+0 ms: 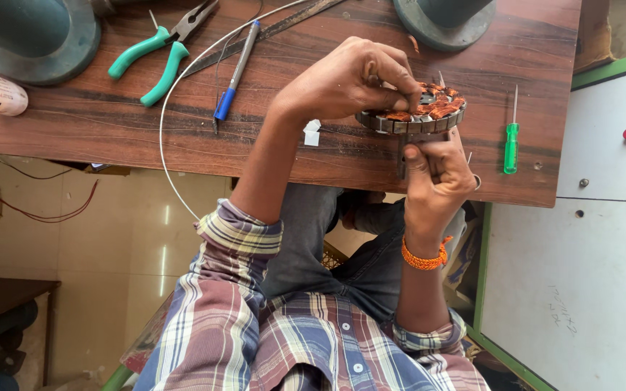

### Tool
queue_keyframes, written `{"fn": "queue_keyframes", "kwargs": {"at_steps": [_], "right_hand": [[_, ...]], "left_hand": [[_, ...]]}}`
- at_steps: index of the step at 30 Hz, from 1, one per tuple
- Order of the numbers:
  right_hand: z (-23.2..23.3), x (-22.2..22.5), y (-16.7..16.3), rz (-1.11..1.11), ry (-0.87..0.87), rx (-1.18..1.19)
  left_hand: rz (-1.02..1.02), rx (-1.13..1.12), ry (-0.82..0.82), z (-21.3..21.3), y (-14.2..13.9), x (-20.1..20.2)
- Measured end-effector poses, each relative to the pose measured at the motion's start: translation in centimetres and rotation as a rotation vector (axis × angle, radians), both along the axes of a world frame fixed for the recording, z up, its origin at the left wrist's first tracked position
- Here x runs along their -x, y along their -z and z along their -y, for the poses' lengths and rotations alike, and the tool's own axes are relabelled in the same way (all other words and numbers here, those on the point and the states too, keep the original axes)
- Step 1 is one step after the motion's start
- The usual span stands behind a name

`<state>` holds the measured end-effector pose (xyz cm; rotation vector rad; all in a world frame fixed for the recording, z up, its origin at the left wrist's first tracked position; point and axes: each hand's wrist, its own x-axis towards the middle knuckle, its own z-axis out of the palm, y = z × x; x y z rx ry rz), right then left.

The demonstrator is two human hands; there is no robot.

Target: The person sits at a workbench fitting small white slot liners into the slots of a copper-wound motor armature, pressing each liner in place by hand and with a green-handled screwdriver. They rotate the armature to reach different slots and use scissors and pliers from the bench as needed.

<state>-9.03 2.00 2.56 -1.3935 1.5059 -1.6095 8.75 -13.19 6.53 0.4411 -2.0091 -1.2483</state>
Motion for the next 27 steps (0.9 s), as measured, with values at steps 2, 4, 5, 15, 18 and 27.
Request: {"fn": "queue_keyframes", "kwargs": {"at_steps": [2,4,5,15,18,27], "right_hand": [[-0.3,0.3,0.8,0.04,0.01,-0.01],[-0.7,0.6,1.5,0.065,0.019,-0.02],[-0.9,0.7,1.7,0.062,0.03,-0.021],[-1.2,4.1,1.1,-0.069,0.088,0.0],[-1.1,5.6,-0.3,-0.206,0.072,-0.026],[0.6,7.0,-4.3,-0.413,-0.075,0.093]], "left_hand": [[0.024,0.032,0.02,0.2,-0.2,-0.3],[0.057,0.069,0.011,0.2,-0.6,-0.4],[0.032,0.073,-0.065,-0.2,-0.9,-0.3],[0.038,0.357,-0.75,-8.8,0.7,4.9],[0.056,0.402,-0.766,-8.9,1.3,4.9],[0.074,0.483,-0.683,-8.1,1.2,3.1]]}}
